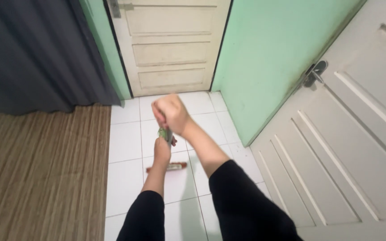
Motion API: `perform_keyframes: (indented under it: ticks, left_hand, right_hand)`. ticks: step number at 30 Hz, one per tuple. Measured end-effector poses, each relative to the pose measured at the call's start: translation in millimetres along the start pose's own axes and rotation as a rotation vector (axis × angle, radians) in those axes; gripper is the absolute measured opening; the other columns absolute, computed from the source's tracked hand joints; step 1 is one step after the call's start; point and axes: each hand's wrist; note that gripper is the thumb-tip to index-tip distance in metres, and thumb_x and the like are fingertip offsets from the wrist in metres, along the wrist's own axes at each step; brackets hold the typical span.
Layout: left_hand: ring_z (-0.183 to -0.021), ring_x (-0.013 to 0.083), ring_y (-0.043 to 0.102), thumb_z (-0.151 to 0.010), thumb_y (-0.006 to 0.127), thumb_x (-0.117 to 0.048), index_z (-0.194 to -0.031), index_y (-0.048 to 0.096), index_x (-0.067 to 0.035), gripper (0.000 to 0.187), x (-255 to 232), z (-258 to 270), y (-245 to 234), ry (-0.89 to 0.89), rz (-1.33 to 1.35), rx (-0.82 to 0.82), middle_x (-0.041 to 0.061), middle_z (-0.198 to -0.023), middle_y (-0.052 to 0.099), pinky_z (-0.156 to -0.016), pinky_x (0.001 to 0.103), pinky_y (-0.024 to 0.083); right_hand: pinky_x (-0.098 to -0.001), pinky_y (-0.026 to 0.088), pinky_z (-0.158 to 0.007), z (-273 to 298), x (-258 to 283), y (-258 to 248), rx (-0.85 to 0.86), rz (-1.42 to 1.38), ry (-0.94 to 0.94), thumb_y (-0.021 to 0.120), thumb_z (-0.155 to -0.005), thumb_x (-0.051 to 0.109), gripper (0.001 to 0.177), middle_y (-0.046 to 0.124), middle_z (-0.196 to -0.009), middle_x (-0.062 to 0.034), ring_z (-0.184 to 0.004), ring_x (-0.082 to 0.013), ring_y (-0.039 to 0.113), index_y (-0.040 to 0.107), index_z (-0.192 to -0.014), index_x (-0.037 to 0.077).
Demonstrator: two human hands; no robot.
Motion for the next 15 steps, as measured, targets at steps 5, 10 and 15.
perform_keyframes:
  ticks: [5, 10, 15]
  left_hand:
    - [-0.053, 0.0197, 0.050, -0.102, 0.022, -0.039, -0.063, 0.053, -0.005, 0.061, -44, 45, 20, -0.071, 0.106, -0.069, 0.007, -0.055, 0.052, -0.055, 0.037, 0.041]
    - [-0.049, 0.0181, 0.046, -0.104, 0.023, -0.042, -0.057, 0.051, -0.005, 0.066, -77, 76, 33, -0.089, 0.093, -0.067, 0.006, -0.050, 0.048, -0.053, 0.036, 0.039]
    - [-0.046, 0.0215, 0.048, -0.103, 0.023, -0.042, -0.054, 0.049, -0.001, 0.068, -95, 84, 55, -0.089, 0.015, -0.225, 0.007, -0.047, 0.047, -0.050, 0.037, 0.038]
  right_hand:
    - [-0.0293, 0.030, -0.039, -1, 39, -4, -0.007, -0.196, 0.167, 0.042, -0.092, 0.026, 0.044, 0.038, -0.047, -0.0034, -0.039, -0.0133, 0.034, 0.039, -0.052, 0.009]
    - [-0.0297, 0.031, -0.039, 7, 52, -7, -0.089, -0.221, 0.239, 0.043, -0.092, 0.026, 0.044, 0.036, -0.046, -0.0033, -0.038, -0.0128, 0.034, 0.038, -0.053, 0.009]
    - [-0.0293, 0.030, -0.039, 19, 61, -16, -0.103, -0.247, 0.179, 0.044, -0.093, 0.022, 0.043, 0.037, -0.046, -0.0032, -0.037, -0.0124, 0.033, 0.037, -0.052, 0.010]
Point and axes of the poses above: each hand's wrist, its own z-axis away from the middle knuckle, its own y-axis out of the palm, x = y × z
